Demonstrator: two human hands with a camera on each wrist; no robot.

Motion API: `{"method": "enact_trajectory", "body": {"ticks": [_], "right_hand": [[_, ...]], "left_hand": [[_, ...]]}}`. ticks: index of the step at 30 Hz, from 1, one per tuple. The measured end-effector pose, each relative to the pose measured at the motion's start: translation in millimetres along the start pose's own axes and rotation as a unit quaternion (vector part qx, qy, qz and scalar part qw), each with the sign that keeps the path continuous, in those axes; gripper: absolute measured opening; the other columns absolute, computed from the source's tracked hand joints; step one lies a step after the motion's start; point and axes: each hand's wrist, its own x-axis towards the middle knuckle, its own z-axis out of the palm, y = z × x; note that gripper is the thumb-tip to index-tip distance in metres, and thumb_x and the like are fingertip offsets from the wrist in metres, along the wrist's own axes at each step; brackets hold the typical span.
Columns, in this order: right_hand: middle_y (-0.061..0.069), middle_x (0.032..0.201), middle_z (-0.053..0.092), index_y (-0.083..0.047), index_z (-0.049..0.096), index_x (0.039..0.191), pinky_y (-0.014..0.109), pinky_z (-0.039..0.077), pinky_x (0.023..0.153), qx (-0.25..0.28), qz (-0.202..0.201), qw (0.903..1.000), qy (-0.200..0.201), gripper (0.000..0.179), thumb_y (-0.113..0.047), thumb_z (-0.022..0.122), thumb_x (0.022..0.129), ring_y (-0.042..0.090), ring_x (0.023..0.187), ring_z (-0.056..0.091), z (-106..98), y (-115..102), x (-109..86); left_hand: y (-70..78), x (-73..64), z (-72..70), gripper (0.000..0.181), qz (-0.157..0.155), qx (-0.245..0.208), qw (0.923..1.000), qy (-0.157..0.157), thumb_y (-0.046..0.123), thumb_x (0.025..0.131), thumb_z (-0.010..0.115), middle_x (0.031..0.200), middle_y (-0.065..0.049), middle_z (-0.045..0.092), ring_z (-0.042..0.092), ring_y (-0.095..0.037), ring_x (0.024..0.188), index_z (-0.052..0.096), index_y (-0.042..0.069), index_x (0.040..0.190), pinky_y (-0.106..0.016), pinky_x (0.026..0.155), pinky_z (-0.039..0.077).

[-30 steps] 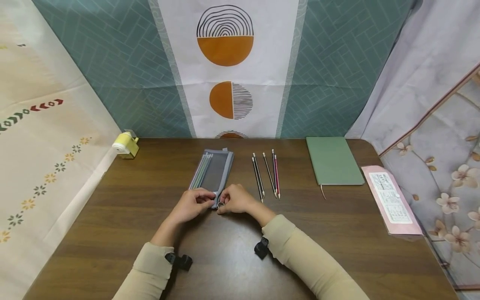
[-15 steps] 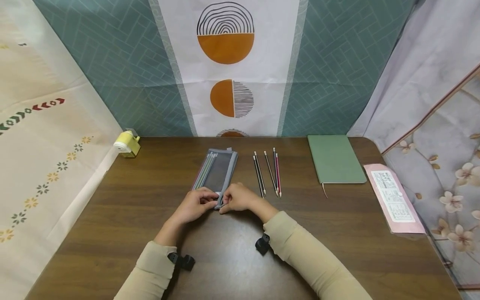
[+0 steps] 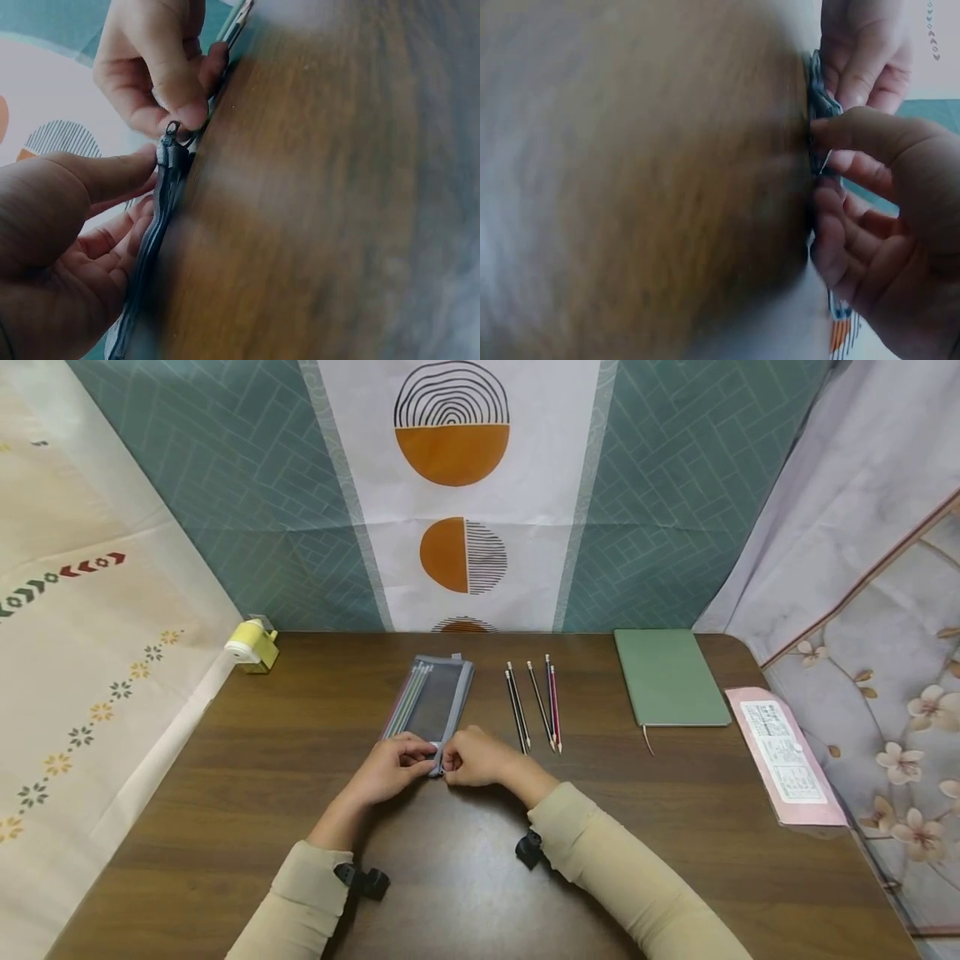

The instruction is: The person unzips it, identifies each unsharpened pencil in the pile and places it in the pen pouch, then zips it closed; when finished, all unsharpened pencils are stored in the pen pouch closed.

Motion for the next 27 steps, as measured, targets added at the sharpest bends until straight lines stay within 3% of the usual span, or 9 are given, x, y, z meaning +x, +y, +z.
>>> {"method": "enact_trajectory", "body": {"ticks": [4, 7, 9, 12, 16, 20, 27], "right_hand": [[-0.008, 0.076, 0.062, -0.014, 0.068, 0.066, 0.021, 0.045, 0.064, 0.017, -0.025, 0.9992, 0.026, 0.022, -0.012, 0.077, 0.086, 0.003, 0.07, 0.054, -3.0, 3.2, -2.7], [-0.008, 0.072, 0.067, -0.011, 0.074, 0.075, 0.02, 0.048, 0.061, 0.047, -0.018, 0.9986, 0.017, 0.016, -0.014, 0.077, 0.09, 0.0, 0.064, 0.057, -3.9, 4.4, -4.2], [-0.007, 0.07, 0.069, -0.009, 0.076, 0.084, 0.019, 0.049, 0.06, 0.065, -0.007, 0.9979, 0.003, 0.008, -0.014, 0.079, 0.089, -0.001, 0.062, 0.058, -3.8, 4.8, -5.0], [-0.007, 0.071, 0.069, -0.006, 0.076, 0.09, 0.019, 0.051, 0.06, 0.075, 0.005, 0.9971, -0.009, 0.01, -0.012, 0.082, 0.086, -0.002, 0.062, 0.06, -3.2, 4.3, -5.4], [-0.009, 0.069, 0.068, -0.01, 0.076, 0.083, 0.018, 0.049, 0.059, 0.048, 0.001, 0.9988, -0.009, 0.008, -0.014, 0.081, 0.086, -0.003, 0.061, 0.058, -2.4, 3.1, -4.2], [-0.011, 0.066, 0.065, -0.014, 0.074, 0.076, 0.019, 0.047, 0.056, 0.038, 0.008, 0.9992, -0.01, 0.014, -0.016, 0.079, 0.089, -0.002, 0.057, 0.054, -2.5, 1.7, -4.4], [-0.012, 0.066, 0.065, -0.015, 0.073, 0.075, 0.02, 0.047, 0.057, 0.021, 0.022, 0.9995, 0.002, 0.016, -0.017, 0.078, 0.09, -0.001, 0.058, 0.054, -1.1, 1.0, -3.2]], "left_hand": [[-0.4, 0.1, -0.2, 0.025, 0.004, 0.013, 0.9999, -0.006, 0.005, 0.088, 0.078, 0.103, -0.009, 0.067, 0.063, -0.021, 0.091, 0.074, -0.002, 0.112, -0.034, 0.08, 0.056], [0.1, -0.4, 0.8, 0.026, 0.008, 0.025, 0.9997, 0.002, 0.004, 0.086, 0.079, 0.105, -0.009, 0.068, 0.063, -0.023, 0.094, 0.075, -0.002, 0.111, -0.038, 0.083, 0.056], [1.5, -0.8, 1.6, 0.027, 0.017, 0.035, 0.9992, 0.014, 0.003, 0.085, 0.08, 0.109, -0.01, 0.068, 0.064, -0.027, 0.1, 0.075, -0.002, 0.111, -0.042, 0.089, 0.054], [3.4, -1.0, 2.3, 0.032, 0.031, 0.054, 0.9979, 0.02, 0.005, 0.086, 0.08, 0.124, -0.013, 0.067, 0.061, -0.033, 0.119, 0.073, -0.003, 0.116, -0.048, 0.101, 0.048], [4.9, -2.0, 2.1, 0.043, 0.024, 0.087, 0.9956, -0.021, 0.012, 0.093, 0.073, 0.149, -0.015, 0.052, 0.04, -0.036, 0.143, 0.064, -0.003, 0.132, -0.058, 0.114, 0.032], [5.5, -2.8, 1.3, 0.05, 0.009, 0.103, 0.9927, -0.063, 0.017, 0.098, 0.067, 0.158, -0.013, 0.04, 0.028, -0.035, 0.149, 0.054, -0.002, 0.142, -0.061, 0.117, 0.023], [3.2, -2.6, 2.0, 0.051, 0.007, 0.094, 0.9936, -0.062, 0.017, 0.097, 0.069, 0.157, -0.013, 0.041, 0.03, -0.035, 0.148, 0.055, -0.002, 0.142, -0.061, 0.116, 0.025]]}}
